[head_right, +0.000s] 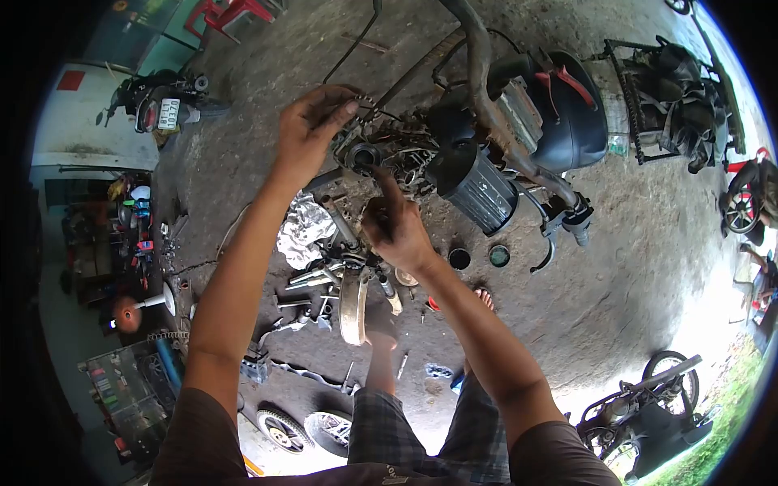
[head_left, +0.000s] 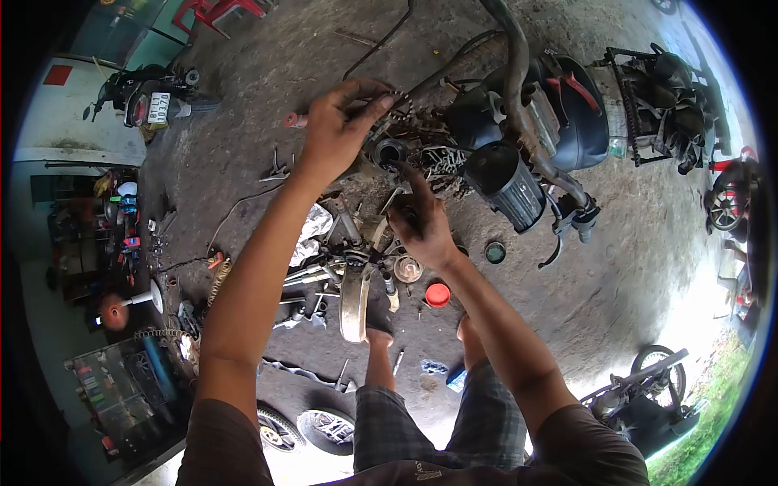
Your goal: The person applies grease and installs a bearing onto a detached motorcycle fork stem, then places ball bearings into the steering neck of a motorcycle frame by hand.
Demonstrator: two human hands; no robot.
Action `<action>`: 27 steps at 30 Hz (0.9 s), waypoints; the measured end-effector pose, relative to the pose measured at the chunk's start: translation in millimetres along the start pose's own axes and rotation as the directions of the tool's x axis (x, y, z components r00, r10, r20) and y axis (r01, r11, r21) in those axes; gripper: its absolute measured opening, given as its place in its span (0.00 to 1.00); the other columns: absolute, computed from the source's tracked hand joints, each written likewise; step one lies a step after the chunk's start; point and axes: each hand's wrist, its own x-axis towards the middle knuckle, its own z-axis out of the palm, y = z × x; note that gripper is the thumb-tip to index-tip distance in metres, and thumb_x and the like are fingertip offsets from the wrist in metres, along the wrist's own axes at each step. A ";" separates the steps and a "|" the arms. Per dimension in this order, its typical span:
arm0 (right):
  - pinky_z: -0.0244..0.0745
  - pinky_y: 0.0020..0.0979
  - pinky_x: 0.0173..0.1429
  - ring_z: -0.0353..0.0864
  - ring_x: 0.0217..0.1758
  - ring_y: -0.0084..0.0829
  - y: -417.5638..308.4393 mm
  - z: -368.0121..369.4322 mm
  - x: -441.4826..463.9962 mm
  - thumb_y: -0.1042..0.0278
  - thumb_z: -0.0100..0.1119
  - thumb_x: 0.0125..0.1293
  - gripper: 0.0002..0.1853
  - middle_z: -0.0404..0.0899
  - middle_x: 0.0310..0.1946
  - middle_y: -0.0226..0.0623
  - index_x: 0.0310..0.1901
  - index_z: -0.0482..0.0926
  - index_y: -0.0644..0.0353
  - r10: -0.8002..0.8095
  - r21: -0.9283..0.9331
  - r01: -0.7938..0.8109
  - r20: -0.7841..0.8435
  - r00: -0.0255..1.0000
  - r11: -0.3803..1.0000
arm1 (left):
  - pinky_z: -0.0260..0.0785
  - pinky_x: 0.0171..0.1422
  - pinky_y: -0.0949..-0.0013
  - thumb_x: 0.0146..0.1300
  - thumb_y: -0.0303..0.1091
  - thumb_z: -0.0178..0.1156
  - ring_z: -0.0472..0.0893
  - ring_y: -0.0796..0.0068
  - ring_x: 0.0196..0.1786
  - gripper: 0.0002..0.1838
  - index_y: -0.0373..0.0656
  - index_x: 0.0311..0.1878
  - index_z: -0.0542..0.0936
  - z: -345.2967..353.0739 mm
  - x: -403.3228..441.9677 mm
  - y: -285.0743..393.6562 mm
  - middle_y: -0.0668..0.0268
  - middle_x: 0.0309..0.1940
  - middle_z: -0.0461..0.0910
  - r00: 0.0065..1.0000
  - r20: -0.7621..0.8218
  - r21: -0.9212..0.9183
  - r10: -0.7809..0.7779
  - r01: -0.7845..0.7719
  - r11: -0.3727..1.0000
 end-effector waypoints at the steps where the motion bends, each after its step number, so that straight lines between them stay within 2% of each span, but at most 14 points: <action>1: 0.73 0.29 0.34 0.74 0.24 0.23 0.9 2.0 1.2 0.84 0.54 0.64 0.41 0.78 0.23 0.33 0.81 0.59 0.64 -0.080 -0.038 0.078 -0.032 0.996 0.996 | 0.80 0.55 0.70 0.73 0.34 0.71 0.88 0.77 0.49 0.13 0.33 0.51 0.86 1.6 4.0 -2.0 0.64 0.48 0.90 1.000 -0.009 0.006 0.010 -0.010 1.000; 4: 0.74 0.30 0.34 0.76 0.25 0.24 -1.9 2.8 0.5 0.84 0.54 0.63 0.42 0.79 0.24 0.35 0.81 0.59 0.65 -0.123 -0.073 0.122 -0.009 0.992 0.990 | 0.80 0.54 0.70 0.73 0.35 0.72 0.89 0.76 0.47 0.13 0.35 0.51 0.87 6.6 15.3 -3.7 0.64 0.43 0.91 0.999 -0.029 0.029 0.015 -0.014 0.999; 5: 0.74 0.30 0.34 0.76 0.25 0.24 -2.5 2.3 1.4 0.84 0.54 0.63 0.42 0.79 0.24 0.35 0.81 0.59 0.65 -0.123 -0.075 0.122 -0.007 0.992 0.990 | 0.80 0.54 0.70 0.73 0.35 0.72 0.89 0.76 0.47 0.13 0.35 0.51 0.87 5.5 17.7 -3.4 0.64 0.43 0.91 0.999 -0.031 0.028 0.015 -0.014 1.000; 7: 0.75 0.32 0.35 0.78 0.25 0.27 -4.0 1.3 4.5 0.84 0.54 0.62 0.43 0.81 0.25 0.37 0.82 0.58 0.66 -0.080 0.005 0.080 -0.021 0.997 0.997 | 0.77 0.59 0.71 0.74 0.34 0.71 0.86 0.78 0.51 0.14 0.33 0.53 0.86 3.5 20.6 -4.2 0.65 0.46 0.90 0.998 0.003 0.150 -0.059 0.058 0.987; 10: 0.75 0.31 0.35 0.79 0.25 0.27 -9.5 3.3 11.0 0.84 0.55 0.63 0.45 0.81 0.24 0.37 0.83 0.55 0.67 -0.074 -0.048 0.072 -0.048 0.996 0.996 | 0.77 0.58 0.72 0.73 0.34 0.72 0.86 0.79 0.50 0.14 0.33 0.52 0.87 4.6 19.0 -7.3 0.65 0.46 0.90 0.999 -0.017 0.159 -0.030 0.032 0.987; 13: 0.75 0.28 0.37 0.76 0.28 0.22 -19.4 3.5 11.7 0.83 0.56 0.67 0.44 0.81 0.27 0.34 0.84 0.54 0.66 -0.049 -0.176 0.056 0.044 0.998 0.983 | 0.79 0.50 0.70 0.72 0.36 0.72 0.89 0.76 0.43 0.13 0.33 0.48 0.88 7.5 18.0 -11.5 0.62 0.39 0.91 0.996 -0.089 0.069 0.000 0.006 0.998; 14: 0.75 0.28 0.37 0.76 0.28 0.22 -20.4 5.0 11.8 0.83 0.56 0.67 0.44 0.81 0.27 0.34 0.84 0.54 0.66 -0.050 -0.176 0.057 0.044 0.998 0.983 | 0.79 0.50 0.70 0.72 0.36 0.72 0.89 0.76 0.43 0.13 0.33 0.48 0.88 7.5 18.5 -12.8 0.62 0.39 0.91 0.996 -0.089 0.069 0.001 0.005 0.998; 16: 0.75 0.30 0.36 0.77 0.26 0.24 -22.1 8.0 10.1 0.84 0.57 0.65 0.45 0.81 0.26 0.38 0.84 0.54 0.67 -0.107 -0.222 0.118 0.063 0.992 0.968 | 0.78 0.50 0.70 0.73 0.35 0.71 0.88 0.76 0.43 0.13 0.33 0.49 0.87 7.7 18.9 -15.4 0.62 0.38 0.91 0.995 -0.102 0.048 -0.007 0.012 0.999; 20: 0.76 0.32 0.36 0.79 0.25 0.29 -26.0 -0.8 8.4 0.84 0.58 0.63 0.46 0.81 0.25 0.41 0.84 0.53 0.67 -0.079 -0.125 0.077 -0.010 0.997 0.989 | 0.78 0.49 0.70 0.73 0.34 0.71 0.88 0.77 0.42 0.13 0.32 0.49 0.87 9.0 17.0 -16.6 0.63 0.38 0.90 0.994 -0.108 0.015 -0.018 0.020 1.000; 22: 0.79 0.36 0.35 0.82 0.24 0.34 -28.9 -5.0 12.7 0.82 0.58 0.64 0.46 0.82 0.24 0.42 0.84 0.54 0.67 -0.056 -0.265 0.050 -0.018 0.998 0.963 | 0.78 0.50 0.70 0.73 0.34 0.71 0.87 0.77 0.42 0.13 0.32 0.49 0.87 10.0 16.7 -16.4 0.63 0.39 0.90 0.993 -0.114 -0.009 -0.018 0.018 1.000; 23: 0.79 0.36 0.35 0.82 0.24 0.34 -29.4 -6.2 13.9 0.82 0.58 0.64 0.46 0.82 0.24 0.42 0.84 0.54 0.67 -0.057 -0.265 0.050 -0.018 0.998 0.963 | 0.78 0.50 0.70 0.73 0.34 0.71 0.87 0.77 0.42 0.13 0.32 0.49 0.87 10.3 16.9 -16.1 0.63 0.39 0.90 0.993 -0.114 -0.009 -0.018 0.017 1.000; 25: 0.81 0.40 0.33 0.84 0.22 0.38 -31.0 -7.7 15.8 0.77 0.58 0.65 0.45 0.83 0.22 0.43 0.84 0.54 0.66 -0.045 -0.588 0.047 0.019 0.999 0.807 | 0.78 0.50 0.70 0.73 0.34 0.71 0.87 0.78 0.42 0.13 0.32 0.49 0.87 9.8 17.1 -16.4 0.63 0.39 0.90 0.994 -0.109 -0.001 -0.017 0.017 1.000; 26: 0.81 0.40 0.33 0.84 0.22 0.38 -33.5 -8.8 16.0 0.77 0.58 0.65 0.45 0.83 0.22 0.43 0.84 0.54 0.66 -0.047 -0.589 0.049 0.019 0.999 0.807 | 0.78 0.50 0.70 0.73 0.34 0.71 0.87 0.78 0.42 0.13 0.32 0.49 0.87 9.6 17.2 -16.5 0.63 0.39 0.90 0.994 -0.110 -0.001 -0.015 0.015 1.000; 27: 0.81 0.42 0.32 0.85 0.22 0.39 -38.2 -9.7 15.1 0.76 0.58 0.65 0.46 0.83 0.22 0.44 0.84 0.54 0.65 -0.017 -0.702 0.032 0.028 0.999 0.711 | 0.78 0.51 0.70 0.73 0.35 0.71 0.87 0.78 0.43 0.13 0.32 0.49 0.88 9.6 16.3 -15.9 0.63 0.40 0.90 0.993 -0.112 0.003 -0.021 0.022 1.000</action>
